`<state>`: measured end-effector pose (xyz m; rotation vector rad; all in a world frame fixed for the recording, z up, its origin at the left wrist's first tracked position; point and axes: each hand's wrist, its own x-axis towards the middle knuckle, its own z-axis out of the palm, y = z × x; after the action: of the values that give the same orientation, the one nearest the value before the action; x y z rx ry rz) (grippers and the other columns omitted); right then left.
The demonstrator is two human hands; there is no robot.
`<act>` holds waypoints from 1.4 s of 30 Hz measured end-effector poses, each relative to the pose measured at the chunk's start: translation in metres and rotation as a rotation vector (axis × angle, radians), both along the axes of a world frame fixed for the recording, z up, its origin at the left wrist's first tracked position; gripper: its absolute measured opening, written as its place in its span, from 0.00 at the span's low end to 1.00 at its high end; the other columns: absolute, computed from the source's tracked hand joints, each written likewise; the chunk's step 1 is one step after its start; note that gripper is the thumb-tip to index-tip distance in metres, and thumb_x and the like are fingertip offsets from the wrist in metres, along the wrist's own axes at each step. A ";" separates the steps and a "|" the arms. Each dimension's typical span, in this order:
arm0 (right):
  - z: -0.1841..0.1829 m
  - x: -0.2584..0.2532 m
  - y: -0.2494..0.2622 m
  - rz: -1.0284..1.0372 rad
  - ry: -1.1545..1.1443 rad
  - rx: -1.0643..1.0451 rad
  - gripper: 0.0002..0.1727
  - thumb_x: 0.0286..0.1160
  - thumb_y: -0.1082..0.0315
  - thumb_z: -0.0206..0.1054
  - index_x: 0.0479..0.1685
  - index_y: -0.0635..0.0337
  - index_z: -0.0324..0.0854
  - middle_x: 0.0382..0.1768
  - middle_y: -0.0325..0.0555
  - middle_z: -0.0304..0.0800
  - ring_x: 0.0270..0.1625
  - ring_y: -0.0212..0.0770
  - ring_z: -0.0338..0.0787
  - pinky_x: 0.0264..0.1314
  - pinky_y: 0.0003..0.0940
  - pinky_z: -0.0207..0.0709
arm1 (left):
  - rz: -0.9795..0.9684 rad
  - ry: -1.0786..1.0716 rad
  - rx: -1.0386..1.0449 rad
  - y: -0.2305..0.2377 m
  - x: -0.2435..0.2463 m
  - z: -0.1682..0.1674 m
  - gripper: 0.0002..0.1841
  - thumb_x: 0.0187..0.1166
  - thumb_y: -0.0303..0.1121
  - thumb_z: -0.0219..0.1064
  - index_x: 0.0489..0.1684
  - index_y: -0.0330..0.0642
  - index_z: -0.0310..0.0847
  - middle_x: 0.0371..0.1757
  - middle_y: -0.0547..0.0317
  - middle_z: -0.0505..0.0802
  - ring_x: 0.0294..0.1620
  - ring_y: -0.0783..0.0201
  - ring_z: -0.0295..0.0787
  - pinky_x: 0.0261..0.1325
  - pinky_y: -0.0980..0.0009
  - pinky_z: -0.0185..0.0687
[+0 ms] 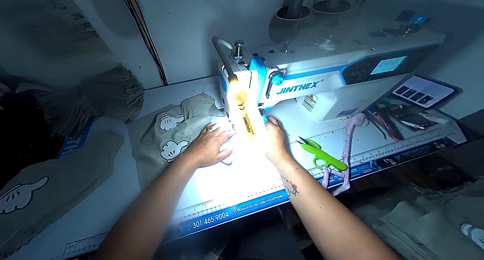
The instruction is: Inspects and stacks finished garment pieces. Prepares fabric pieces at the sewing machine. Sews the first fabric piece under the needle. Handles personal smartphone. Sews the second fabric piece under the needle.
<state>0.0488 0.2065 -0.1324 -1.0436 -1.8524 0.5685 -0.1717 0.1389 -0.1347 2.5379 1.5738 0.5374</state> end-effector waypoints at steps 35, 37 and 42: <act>0.009 0.032 -0.123 0.053 -0.495 -0.169 0.31 0.74 0.41 0.70 0.63 0.57 0.90 0.54 0.52 0.93 0.66 0.59 0.86 0.72 0.60 0.74 | 0.062 -0.214 0.209 -0.121 0.056 0.019 0.17 0.84 0.38 0.58 0.47 0.38 0.92 0.62 0.51 0.94 0.69 0.55 0.88 0.74 0.55 0.81; 0.017 0.029 -0.127 0.036 -0.613 -0.247 0.33 0.78 0.39 0.66 0.68 0.56 0.87 0.58 0.52 0.93 0.70 0.57 0.85 0.76 0.58 0.70 | 0.317 -0.097 0.089 -0.087 0.034 0.041 0.17 0.85 0.36 0.59 0.58 0.34 0.89 0.67 0.45 0.90 0.74 0.48 0.83 0.78 0.49 0.74; 0.044 0.026 -0.131 0.158 -0.710 -0.452 0.22 0.85 0.51 0.61 0.61 0.58 0.88 0.55 0.52 0.94 0.68 0.52 0.87 0.78 0.53 0.69 | 0.701 -0.005 -0.425 -0.039 0.005 0.054 0.36 0.79 0.55 0.69 0.80 0.39 0.73 0.74 0.36 0.83 0.79 0.37 0.74 0.82 0.35 0.61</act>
<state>0.0751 0.0751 -0.0883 -1.5461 -2.5080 0.8037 -0.1666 0.0997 -0.0808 1.6493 2.2706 0.2146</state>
